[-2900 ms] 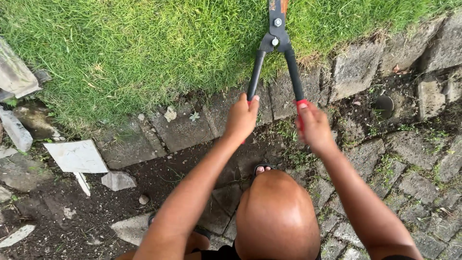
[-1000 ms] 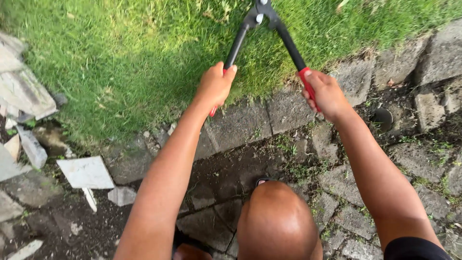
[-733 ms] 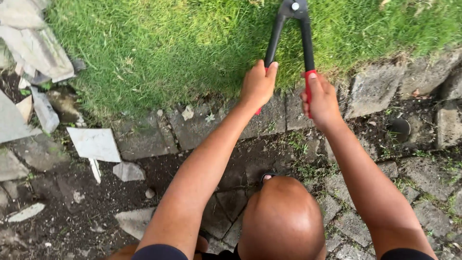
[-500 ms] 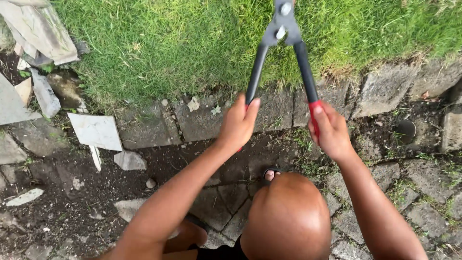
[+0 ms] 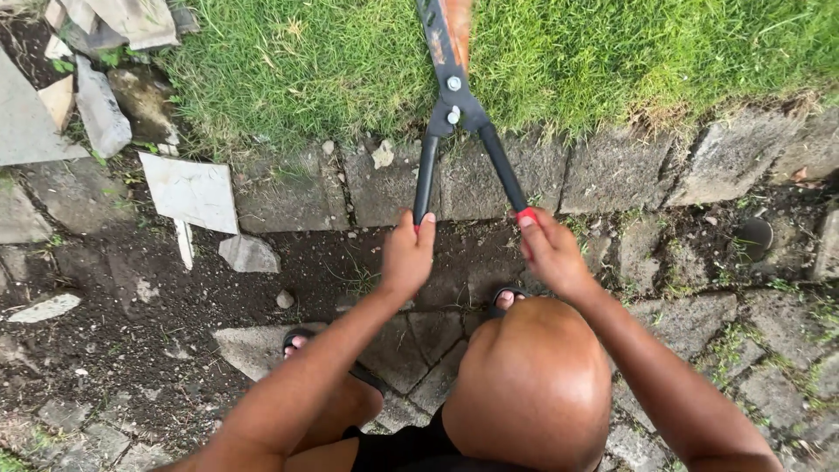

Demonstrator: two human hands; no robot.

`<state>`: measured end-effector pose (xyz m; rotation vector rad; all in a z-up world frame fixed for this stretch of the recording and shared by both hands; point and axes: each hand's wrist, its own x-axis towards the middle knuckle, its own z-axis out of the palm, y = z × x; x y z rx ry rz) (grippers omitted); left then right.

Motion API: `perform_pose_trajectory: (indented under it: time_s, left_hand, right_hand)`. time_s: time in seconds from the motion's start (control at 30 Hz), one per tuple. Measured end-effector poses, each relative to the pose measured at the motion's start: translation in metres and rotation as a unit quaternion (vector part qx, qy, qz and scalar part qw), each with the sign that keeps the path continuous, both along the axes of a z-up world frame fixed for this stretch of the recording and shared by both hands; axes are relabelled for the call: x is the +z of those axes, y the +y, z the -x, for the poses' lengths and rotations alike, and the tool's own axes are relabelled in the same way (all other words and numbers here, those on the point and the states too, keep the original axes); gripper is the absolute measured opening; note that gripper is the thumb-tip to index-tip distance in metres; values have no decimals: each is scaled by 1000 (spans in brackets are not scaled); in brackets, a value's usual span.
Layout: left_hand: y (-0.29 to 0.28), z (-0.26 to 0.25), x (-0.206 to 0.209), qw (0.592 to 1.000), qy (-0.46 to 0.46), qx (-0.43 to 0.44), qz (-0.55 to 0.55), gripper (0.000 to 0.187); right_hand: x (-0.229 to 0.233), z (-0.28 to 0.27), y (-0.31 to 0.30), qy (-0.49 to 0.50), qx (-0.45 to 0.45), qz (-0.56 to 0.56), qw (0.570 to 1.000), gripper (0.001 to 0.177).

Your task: Using garden shears to trim the edge of a lawn along a stone path.

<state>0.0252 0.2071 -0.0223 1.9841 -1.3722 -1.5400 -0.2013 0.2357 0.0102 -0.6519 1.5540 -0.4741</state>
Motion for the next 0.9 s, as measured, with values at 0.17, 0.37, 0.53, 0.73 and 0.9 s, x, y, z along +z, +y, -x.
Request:
perform_pose_trajectory:
  time_s: [0.17, 0.37, 0.53, 0.73, 0.9]
  left_hand:
    - [9, 16, -30, 997, -22, 29, 69, 32]
    - [-12, -34, 6, 997, 18, -80, 6, 30]
    - [14, -37, -22, 991, 25, -129, 3, 31]
    - [25, 14, -25, 998, -24, -49, -40, 33]
    - [42, 45, -42, 996, 20, 9, 89, 32]
  right_hand:
    - [-2, -16, -4, -56, -41, 8, 998, 35]
    - [11, 25, 19, -8, -3, 31, 999, 31]
    - [-18, 47, 62, 22, 6, 48, 999, 29]
    - [-48, 8, 60, -68, -112, 26, 991, 25]
    - [-39, 3, 51, -24, -77, 42, 996, 35]
